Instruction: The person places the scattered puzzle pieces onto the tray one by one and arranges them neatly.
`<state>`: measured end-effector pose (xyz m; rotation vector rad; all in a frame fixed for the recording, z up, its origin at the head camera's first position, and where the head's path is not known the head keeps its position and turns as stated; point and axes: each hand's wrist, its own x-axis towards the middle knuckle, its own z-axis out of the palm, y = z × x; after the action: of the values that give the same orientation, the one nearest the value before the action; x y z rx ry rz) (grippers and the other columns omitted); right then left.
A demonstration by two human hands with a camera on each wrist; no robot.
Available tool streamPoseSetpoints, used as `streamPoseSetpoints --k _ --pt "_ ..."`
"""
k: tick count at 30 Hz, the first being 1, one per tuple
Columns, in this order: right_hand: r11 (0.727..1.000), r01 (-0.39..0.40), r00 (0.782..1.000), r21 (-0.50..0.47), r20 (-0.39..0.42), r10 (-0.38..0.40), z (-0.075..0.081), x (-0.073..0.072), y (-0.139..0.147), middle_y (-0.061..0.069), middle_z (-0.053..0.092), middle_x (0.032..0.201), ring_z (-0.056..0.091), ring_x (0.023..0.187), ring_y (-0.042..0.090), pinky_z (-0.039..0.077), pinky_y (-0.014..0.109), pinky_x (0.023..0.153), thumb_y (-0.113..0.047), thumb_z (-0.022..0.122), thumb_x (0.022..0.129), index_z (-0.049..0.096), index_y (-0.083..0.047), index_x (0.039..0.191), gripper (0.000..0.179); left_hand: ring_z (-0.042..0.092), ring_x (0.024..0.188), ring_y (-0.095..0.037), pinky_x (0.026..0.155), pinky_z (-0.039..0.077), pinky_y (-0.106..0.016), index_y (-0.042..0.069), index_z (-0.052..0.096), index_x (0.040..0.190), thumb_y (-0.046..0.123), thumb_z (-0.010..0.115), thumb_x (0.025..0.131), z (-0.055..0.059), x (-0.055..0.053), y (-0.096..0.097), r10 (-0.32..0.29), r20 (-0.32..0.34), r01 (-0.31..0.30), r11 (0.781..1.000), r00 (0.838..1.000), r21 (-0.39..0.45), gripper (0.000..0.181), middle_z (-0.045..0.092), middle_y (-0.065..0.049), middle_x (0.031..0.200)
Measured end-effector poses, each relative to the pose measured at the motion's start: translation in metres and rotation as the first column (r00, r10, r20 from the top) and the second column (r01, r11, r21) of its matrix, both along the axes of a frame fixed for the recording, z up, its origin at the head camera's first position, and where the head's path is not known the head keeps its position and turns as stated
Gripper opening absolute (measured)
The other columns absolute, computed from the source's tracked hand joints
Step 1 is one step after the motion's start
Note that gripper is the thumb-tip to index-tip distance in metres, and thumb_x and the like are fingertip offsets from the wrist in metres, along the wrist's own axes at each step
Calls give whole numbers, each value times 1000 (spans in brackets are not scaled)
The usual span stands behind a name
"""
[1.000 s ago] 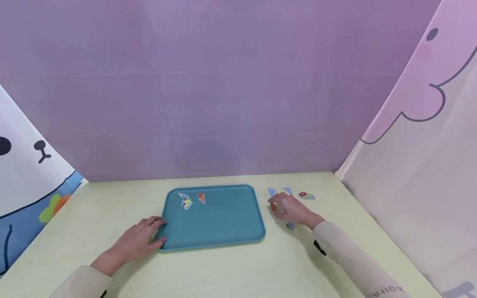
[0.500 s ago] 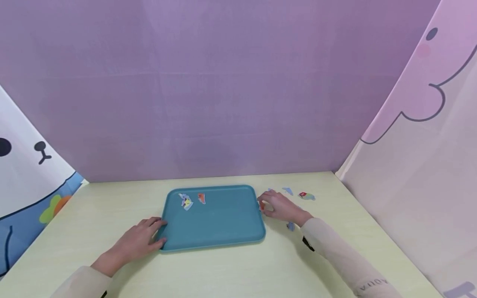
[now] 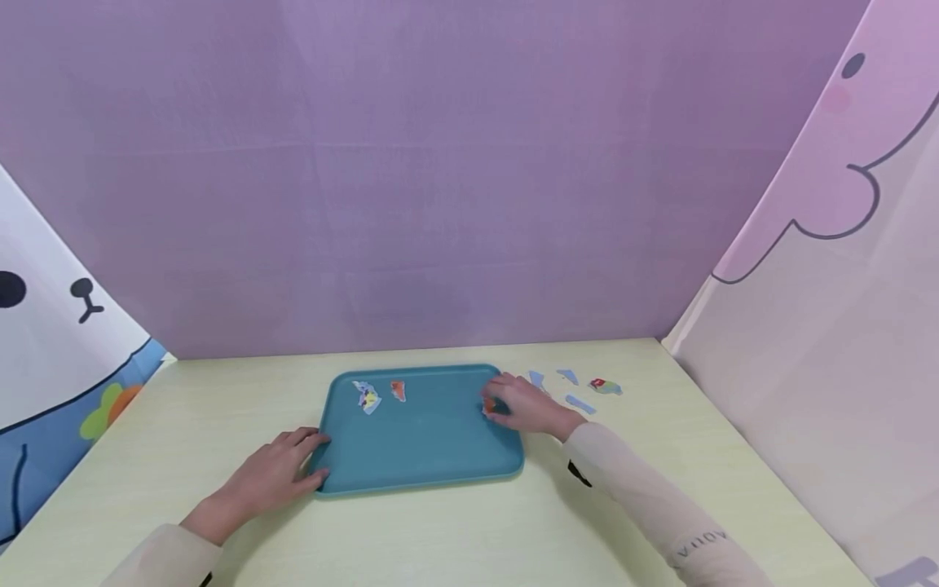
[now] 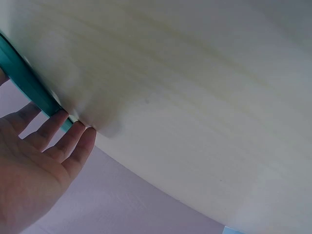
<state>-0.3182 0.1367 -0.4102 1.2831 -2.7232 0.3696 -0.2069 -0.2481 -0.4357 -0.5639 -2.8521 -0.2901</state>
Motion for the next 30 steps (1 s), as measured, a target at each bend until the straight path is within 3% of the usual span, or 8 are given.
streamPoseSetpoints --k 4,9,30 --pt "1000 -28 999 12 -15 28 -1 -4 -10 4 63 102 57 99 18 37 41 102 -16 64 85 61 -4 112 30 56 103 -37 77 48 -51 5 59 114 33 68 79 1 0 1 -2 -7 2 1000 1000 -1 46 57 -17 116" --pt "999 -25 1000 23 -8 25 -2 -9 -19 2 63 101 56 99 16 44 36 91 -17 63 85 61 -5 111 29 56 103 -37 77 48 -51 4 59 114 33 67 79 2 0 1 0 -5 0 1000 1000 -3 46 57 -17 116" --pt "993 22 1000 115 4 -23 10 -34 -66 -1 60 92 49 85 12 42 29 74 -21 61 87 62 -13 97 13 56 103 -35 76 48 -50 7 59 114 36 67 79 -1 -2 -2 2 3 -2 1000 1000 -21 47 58 -15 116"
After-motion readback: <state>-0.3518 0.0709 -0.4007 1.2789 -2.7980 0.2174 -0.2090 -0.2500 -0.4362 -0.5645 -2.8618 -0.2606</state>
